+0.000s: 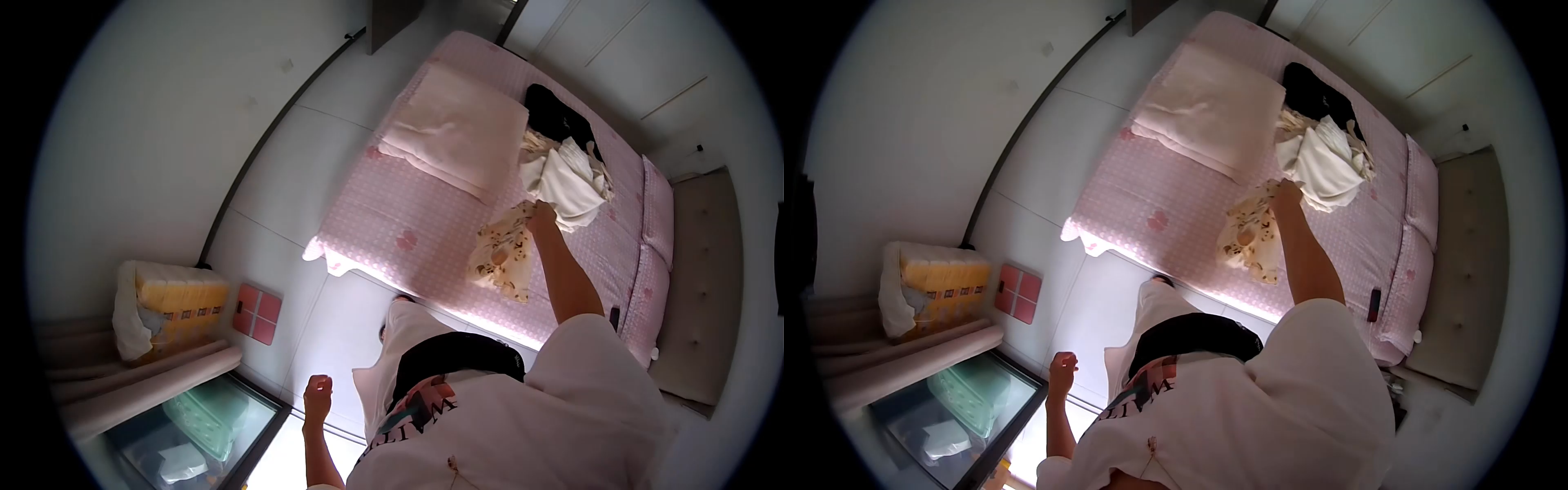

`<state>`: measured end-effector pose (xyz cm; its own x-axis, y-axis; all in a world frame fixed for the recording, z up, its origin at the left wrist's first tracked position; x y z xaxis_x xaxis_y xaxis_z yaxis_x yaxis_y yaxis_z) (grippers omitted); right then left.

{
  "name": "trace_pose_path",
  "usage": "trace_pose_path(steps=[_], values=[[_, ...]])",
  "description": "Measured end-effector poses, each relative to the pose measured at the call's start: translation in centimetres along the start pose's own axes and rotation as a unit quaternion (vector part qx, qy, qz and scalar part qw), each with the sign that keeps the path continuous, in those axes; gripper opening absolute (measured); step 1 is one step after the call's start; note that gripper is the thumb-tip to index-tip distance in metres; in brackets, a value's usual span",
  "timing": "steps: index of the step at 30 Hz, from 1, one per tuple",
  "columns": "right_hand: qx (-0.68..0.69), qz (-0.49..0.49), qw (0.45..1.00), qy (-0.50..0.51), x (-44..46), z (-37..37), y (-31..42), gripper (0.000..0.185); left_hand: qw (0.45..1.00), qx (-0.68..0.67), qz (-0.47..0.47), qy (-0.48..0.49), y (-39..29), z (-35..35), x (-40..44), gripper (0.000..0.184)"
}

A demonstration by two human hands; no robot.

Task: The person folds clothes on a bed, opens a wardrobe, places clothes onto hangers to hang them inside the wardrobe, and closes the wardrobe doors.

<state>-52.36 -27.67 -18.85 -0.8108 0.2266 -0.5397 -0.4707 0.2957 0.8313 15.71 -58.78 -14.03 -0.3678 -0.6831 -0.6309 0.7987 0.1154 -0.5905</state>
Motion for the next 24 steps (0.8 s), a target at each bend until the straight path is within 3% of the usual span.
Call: trace_pose_path(steps=[2,7,9,11,12,13,14,17,18,19,21,22,24], values=[[0.046,-0.04,0.997,0.038,-6.1,-7.4,-0.6,0.025,0.993,-0.003,-0.12,0.006,-2.9,1.2,2.9,0.023],[0.087,-0.095,0.969,0.211,-24.8,-24.8,1.6,0.021,0.979,-0.057,-0.172,0.096,-21.7,3.6,9.0,0.028],[0.106,-0.123,0.947,0.276,-28.4,-30.7,0.8,0.026,0.958,-0.006,-0.273,0.093,-29.5,4.0,11.8,0.033],[0.124,-0.15,0.927,0.321,-32.1,-35.7,0.1,0.037,0.937,-0.002,-0.336,0.094,-35.4,3.8,14.9,0.049],[0.135,-0.161,0.92,0.332,-34.0,-38.1,-0.2,0.039,0.942,-0.019,-0.318,0.109,-38.3,4.3,15.9,0.059],[0.142,-0.163,0.918,0.332,-35.5,-40.2,-0.3,0.039,0.916,-0.038,-0.393,0.071,-41.3,4.8,16.9,0.071],[0.156,-0.178,0.91,0.341,-37.2,-42.4,-0.4,0.04,0.916,-0.055,-0.394,0.047,-43.9,5.7,17.9,0.081],[0.198,-0.204,0.89,0.358,-41.2,-47.6,0.3,0.039,0.925,-0.084,-0.371,-0.001,-48.1,7.9,22.4,0.086],[0.224,-0.217,0.877,0.365,-41.9,-49.1,0.6,0.037,0.906,-0.136,-0.399,-0.037,-49.3,9.2,23.4,0.07],[0.226,-0.212,0.878,0.364,-42.1,-50.2,1.0,0.037,0.905,-0.136,-0.402,-0.033,-50.1,9.9,24.7,0.07],[0.242,-0.171,0.877,0.379,-42.4,-52.7,1.7,0.046,0.921,-0.209,-0.327,-0.011,-50.4,12.2,28.1,0.051],[0.244,-0.165,0.878,0.377,-42.0,-54.0,1.4,0.046,0.909,-0.205,-0.363,-0.02,-51.9,14.2,27.9,0.037],[0.199,-0.064,0.908,0.364,-40.4,-56.0,1.3,0.049,0.886,-0.196,-0.42,-0.034,-51.3,15.6,32.0,0.037]])
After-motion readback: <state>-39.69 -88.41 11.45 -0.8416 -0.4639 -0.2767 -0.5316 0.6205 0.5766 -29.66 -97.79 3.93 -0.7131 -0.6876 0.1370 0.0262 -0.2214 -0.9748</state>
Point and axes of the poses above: each hand's wrist, its own x-axis towards the middle knuckle, its own z-axis out of the back of the hand, y = z × x, the point moved 8 cm from there along x, towards the middle knuckle, and after that the axes turned 4 degrees about z, right-handed, at the moved point
